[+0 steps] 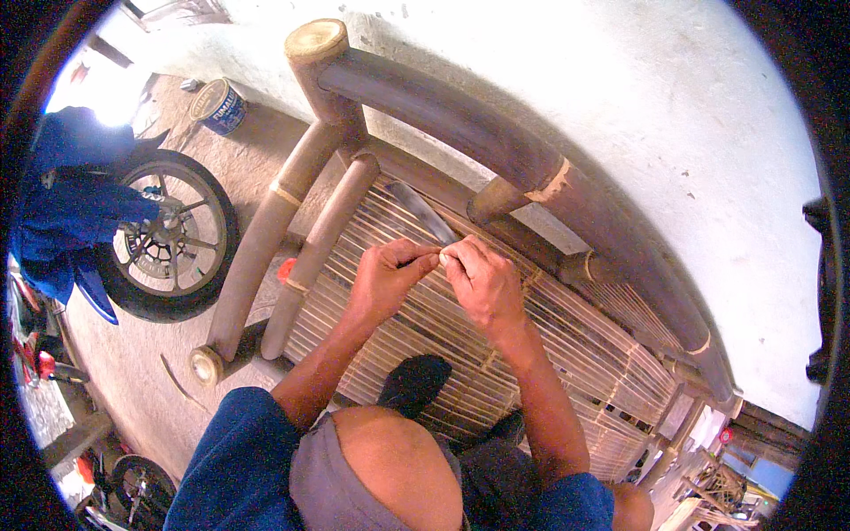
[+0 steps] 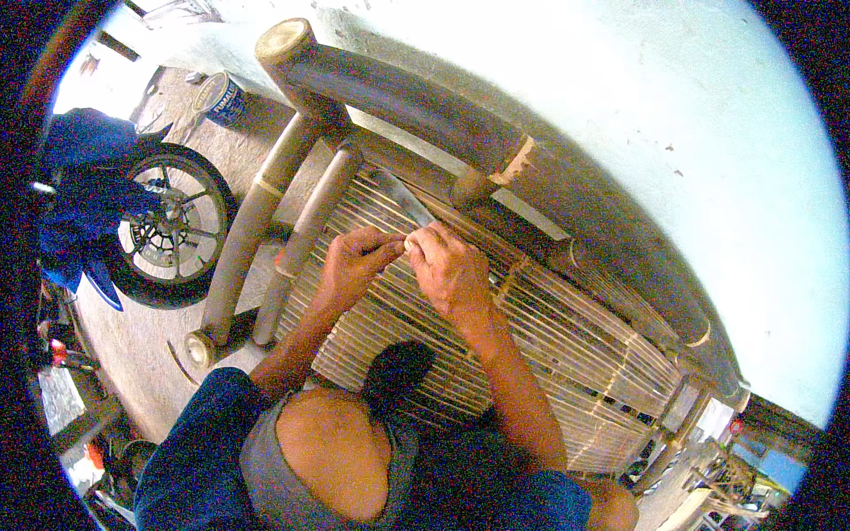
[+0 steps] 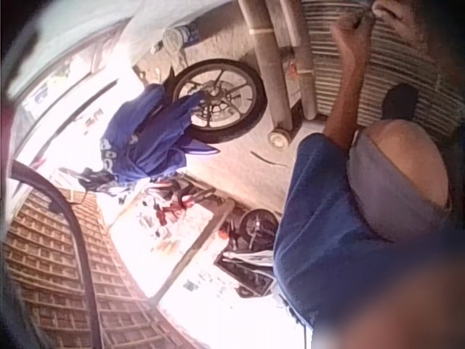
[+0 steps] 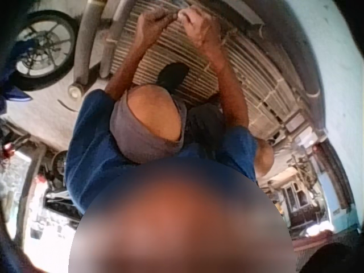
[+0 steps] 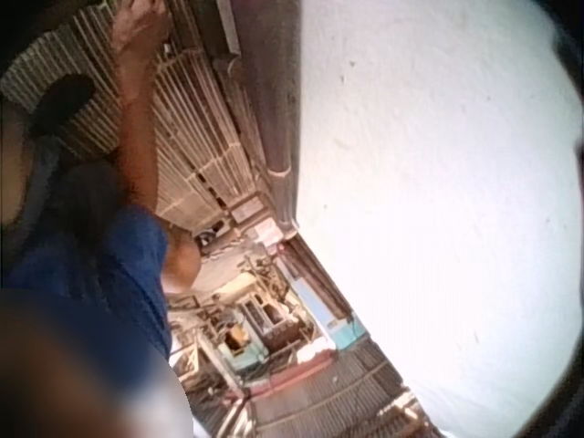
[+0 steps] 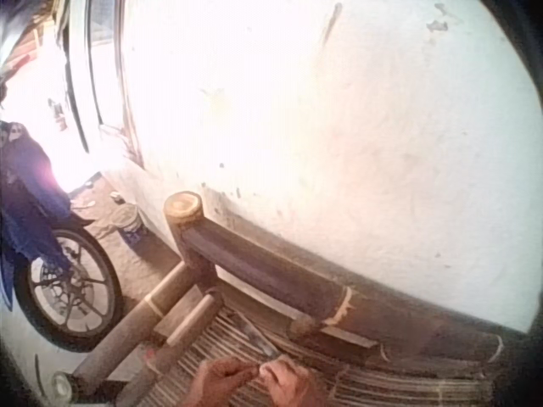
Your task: The person weaves thin bamboo strips into a bamboo frame using both hands. They interlace the strips through the frame's slats and tie them off to secure the weave. The task is performed while sitting on the frame in a workshop setting.
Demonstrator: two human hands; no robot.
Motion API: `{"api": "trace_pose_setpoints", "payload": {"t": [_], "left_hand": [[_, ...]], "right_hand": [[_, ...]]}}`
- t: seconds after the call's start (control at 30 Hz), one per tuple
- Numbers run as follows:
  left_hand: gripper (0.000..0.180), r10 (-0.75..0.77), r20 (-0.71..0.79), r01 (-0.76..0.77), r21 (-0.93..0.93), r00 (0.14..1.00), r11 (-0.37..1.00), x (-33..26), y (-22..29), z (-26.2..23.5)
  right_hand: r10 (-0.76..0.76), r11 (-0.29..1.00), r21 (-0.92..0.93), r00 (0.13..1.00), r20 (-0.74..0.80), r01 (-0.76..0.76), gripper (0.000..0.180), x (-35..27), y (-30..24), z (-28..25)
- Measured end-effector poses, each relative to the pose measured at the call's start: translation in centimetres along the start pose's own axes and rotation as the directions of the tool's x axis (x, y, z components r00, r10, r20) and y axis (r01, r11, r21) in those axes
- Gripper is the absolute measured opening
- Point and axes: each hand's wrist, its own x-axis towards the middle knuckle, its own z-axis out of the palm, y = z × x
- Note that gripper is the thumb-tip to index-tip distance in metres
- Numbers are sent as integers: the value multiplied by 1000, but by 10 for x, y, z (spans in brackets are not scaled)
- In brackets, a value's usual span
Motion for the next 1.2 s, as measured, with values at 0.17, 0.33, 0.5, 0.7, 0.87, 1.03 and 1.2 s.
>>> {"api": "trace_pose_setpoints", "payload": {"t": [0.17,0.33,0.5,0.7,0.87,1.03,1.2], "left_hand": [[24,92,16,-93,205,996,974,-3,2,-4],[25,15,95,-25,110,995,994,-6,-2,-8],[20,-146,261,220,-279,954,935,-9,-11,-12],[18,-237,277,360,-598,931,716,-14,-17,-7],[20,-235,198,306,-530,952,791,-17,-15,-4],[15,-98,7,98,-180,995,979,-19,-8,0],[19,301,-27,-277,320,953,906,-19,-5,1]], "right_hand": [[-10,999,42,999,41,8,8,-1,-1,0],[-15,995,102,995,97,5,9,-4,0,3],[-43,989,146,995,96,28,11,-7,1,5],[-92,992,88,995,45,88,14,-13,0,12],[-30,962,272,1000,1,28,15,-21,-5,18],[58,959,278,998,-15,-51,13,-21,-2,28],[189,925,337,982,-11,-174,16,-24,-4,33]]}}
